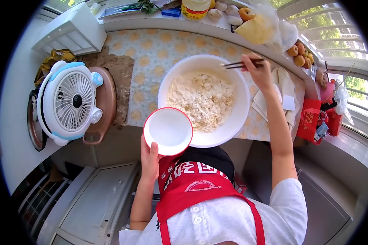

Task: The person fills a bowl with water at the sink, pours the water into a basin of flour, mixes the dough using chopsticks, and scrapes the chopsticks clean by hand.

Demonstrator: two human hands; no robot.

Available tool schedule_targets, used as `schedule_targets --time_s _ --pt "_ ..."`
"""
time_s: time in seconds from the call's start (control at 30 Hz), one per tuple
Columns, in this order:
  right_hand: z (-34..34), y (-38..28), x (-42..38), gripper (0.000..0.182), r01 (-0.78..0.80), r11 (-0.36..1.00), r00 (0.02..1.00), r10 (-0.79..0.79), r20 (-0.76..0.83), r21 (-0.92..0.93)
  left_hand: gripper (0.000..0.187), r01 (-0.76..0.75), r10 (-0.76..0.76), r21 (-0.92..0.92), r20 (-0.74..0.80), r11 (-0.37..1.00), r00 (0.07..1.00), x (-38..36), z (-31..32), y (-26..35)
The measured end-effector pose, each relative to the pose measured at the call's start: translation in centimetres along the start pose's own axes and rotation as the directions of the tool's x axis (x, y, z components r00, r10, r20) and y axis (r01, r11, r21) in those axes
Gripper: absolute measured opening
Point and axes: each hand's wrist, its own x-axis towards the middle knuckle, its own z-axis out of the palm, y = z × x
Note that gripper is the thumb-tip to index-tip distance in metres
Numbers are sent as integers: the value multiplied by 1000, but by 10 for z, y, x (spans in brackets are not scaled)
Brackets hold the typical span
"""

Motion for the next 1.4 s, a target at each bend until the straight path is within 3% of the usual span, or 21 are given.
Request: schedule_targets --time_s 0.07,0.1,0.17,0.2,0.27,0.33,0.4,0.5,0.6,0.7,0.93,1.0,1.03,1.13,1.2,1.4 --pt "22 -13 20 21 104 994 985 -98 139 -39 53 -8 8 0 5 1000 1000 0 3 2" --pt "20 -10 18 21 102 994 986 -96 134 -36 53 -10 10 -5 4 1000 1000 -1 3 2" --pt "8 3 11 21 6 992 999 -13 52 124 53 -8 8 -7 8 1000 1000 -2 1 4" --pt "-12 24 0 22 -10 999 1000 10 5 -45 53 -4 5 -11 10 1000 1000 -2 0 3" --pt "-32 46 -37 22 -162 983 974 174 -146 88 54 -10 10 -19 -1 1000 1000 0 -6 0" --pt "-20 45 -51 21 -198 973 958 218 -188 121 54 -7 7 -5 1 1000 1000 -1 -13 -4" --pt "20 33 -56 20 18 1000 973 -23 -230 -23 55 14 -14 -5 -1 1000 1000 -5 -14 3" --pt "88 10 -53 18 100 994 984 -94 -151 34 55 3 -3 -6 -32 1000 999 -8 -17 6" --pt "125 -12 -83 13 490 821 872 -456 180 -294 55 -3 3 -5 -56 1000 998 -12 -25 5" --pt "114 -9 -125 11 569 793 798 -470 378 -215 56 5 -6 -14 -65 1000 998 -11 -30 3" --pt "109 -23 -161 9 557 810 788 -446 425 -183 54 -5 5 0 -81 1000 997 -4 -27 4" --pt "120 -5 -147 7 640 751 741 -549 387 -162 54 7 -6 22 -78 1000 997 2 -24 3" --pt "120 4 -137 5 606 778 767 -517 379 -166 53 4 -1 35 -72 999 997 5 -22 2" --pt "103 19 -109 5 521 814 854 -496 159 -258 52 17 -9 95 -79 995 997 14 -19 -2" --pt "81 28 -108 4 350 905 935 -353 30 -240 52 21 -10 137 -82 990 997 23 -13 -2" --pt "52 16 -138 4 275 937 959 -282 0 -215 55 -62 94 263 -111 963 989 50 2 -7"
